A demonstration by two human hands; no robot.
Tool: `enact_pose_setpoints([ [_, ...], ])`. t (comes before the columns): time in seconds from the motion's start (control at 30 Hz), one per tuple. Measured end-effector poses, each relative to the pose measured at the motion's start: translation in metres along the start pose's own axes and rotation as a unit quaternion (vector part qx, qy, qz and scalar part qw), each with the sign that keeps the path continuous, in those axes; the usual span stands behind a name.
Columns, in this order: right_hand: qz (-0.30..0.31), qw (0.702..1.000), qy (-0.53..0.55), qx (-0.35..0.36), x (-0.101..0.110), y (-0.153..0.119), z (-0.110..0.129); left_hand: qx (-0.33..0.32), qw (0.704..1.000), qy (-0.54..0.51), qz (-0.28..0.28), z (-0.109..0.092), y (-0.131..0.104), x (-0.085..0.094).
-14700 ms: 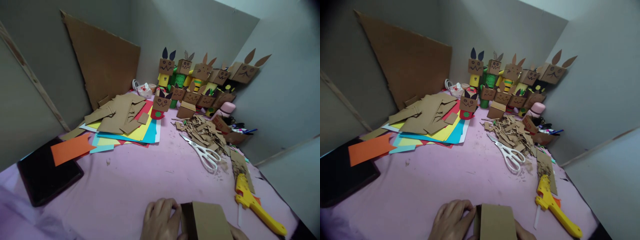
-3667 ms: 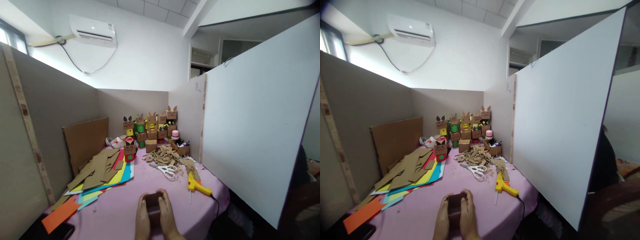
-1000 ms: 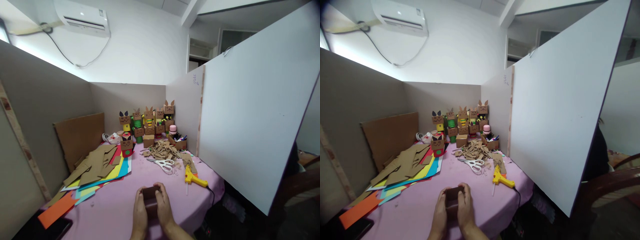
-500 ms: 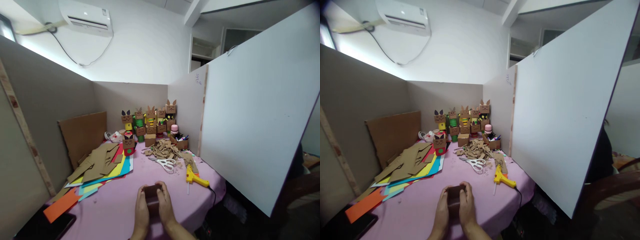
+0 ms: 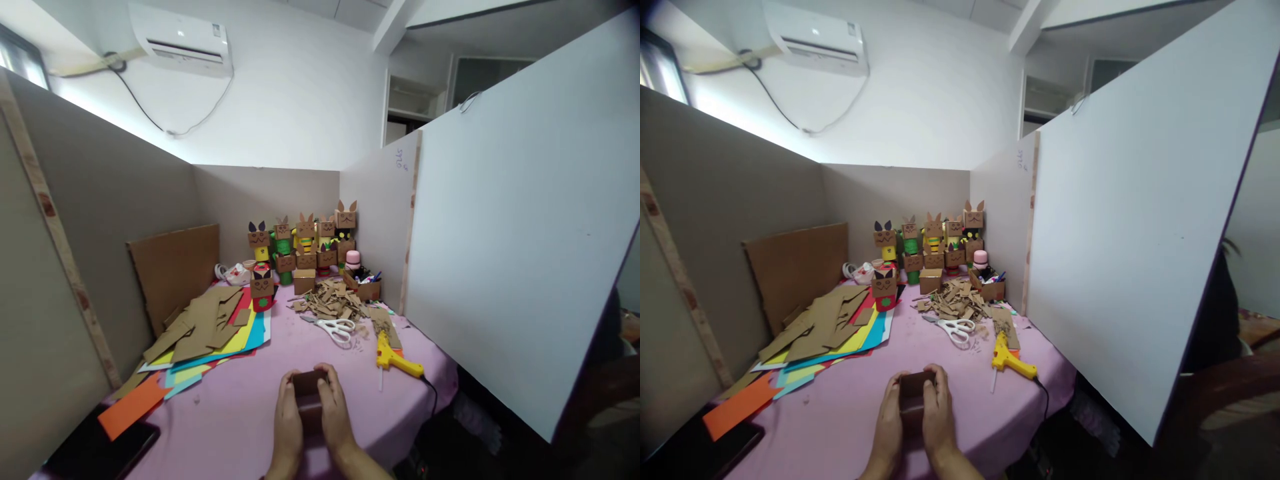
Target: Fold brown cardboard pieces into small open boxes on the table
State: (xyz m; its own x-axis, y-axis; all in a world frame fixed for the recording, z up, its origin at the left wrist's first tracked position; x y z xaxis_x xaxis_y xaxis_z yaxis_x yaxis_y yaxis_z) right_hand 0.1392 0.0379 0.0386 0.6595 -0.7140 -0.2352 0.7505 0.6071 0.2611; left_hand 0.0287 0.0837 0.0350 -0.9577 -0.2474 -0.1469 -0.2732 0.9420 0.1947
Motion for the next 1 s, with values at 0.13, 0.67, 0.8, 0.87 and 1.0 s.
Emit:
enact_pose_setpoints([
  [0.13, 0.008, 1.000, 0.001, -0.004, -0.0003, -0.0006, -0.0011, 0.003, 1.000, 0.001, 0.000, -0.0007, -0.0002, -0.0001],
  [0.67, 0.024, 1.000, -0.004, -0.009, -0.0024, 0.0003, -0.0058, 0.010, 1.000, 0.005, 0.023, 0.0006, -0.0003, -0.0019],
  [0.8, 0.021, 1.000, -0.005, -0.009, -0.0023, -0.0004, -0.0044, 0.009, 1.000, 0.003, 0.023, 0.0011, -0.0002, -0.0024],
  [0.87, 0.019, 1.000, -0.006, -0.007, -0.0022, -0.0003, -0.0035, 0.009, 1.000, 0.003, 0.020, 0.0008, -0.0001, -0.0023],
  [1.0, 0.018, 1.000, -0.005, -0.006, -0.0023, 0.0000, -0.0032, 0.009, 1.000, 0.004, 0.014, 0.0000, -0.0001, -0.0023],
])
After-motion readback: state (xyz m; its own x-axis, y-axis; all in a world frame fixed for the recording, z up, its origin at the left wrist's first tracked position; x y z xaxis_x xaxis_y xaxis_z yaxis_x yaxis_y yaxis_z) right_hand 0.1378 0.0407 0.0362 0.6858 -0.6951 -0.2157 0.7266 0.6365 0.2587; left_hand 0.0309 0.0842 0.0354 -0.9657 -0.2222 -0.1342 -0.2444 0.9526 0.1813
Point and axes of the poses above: each hand's wrist, its own y-axis towards the middle knuckle, its own x-axis out of the back of the hand, z = x × y, the point moved 5 cm from there along y, towards the middle knuckle, and after that the axes turned 15 degrees about -z, right-handed, at the moved point
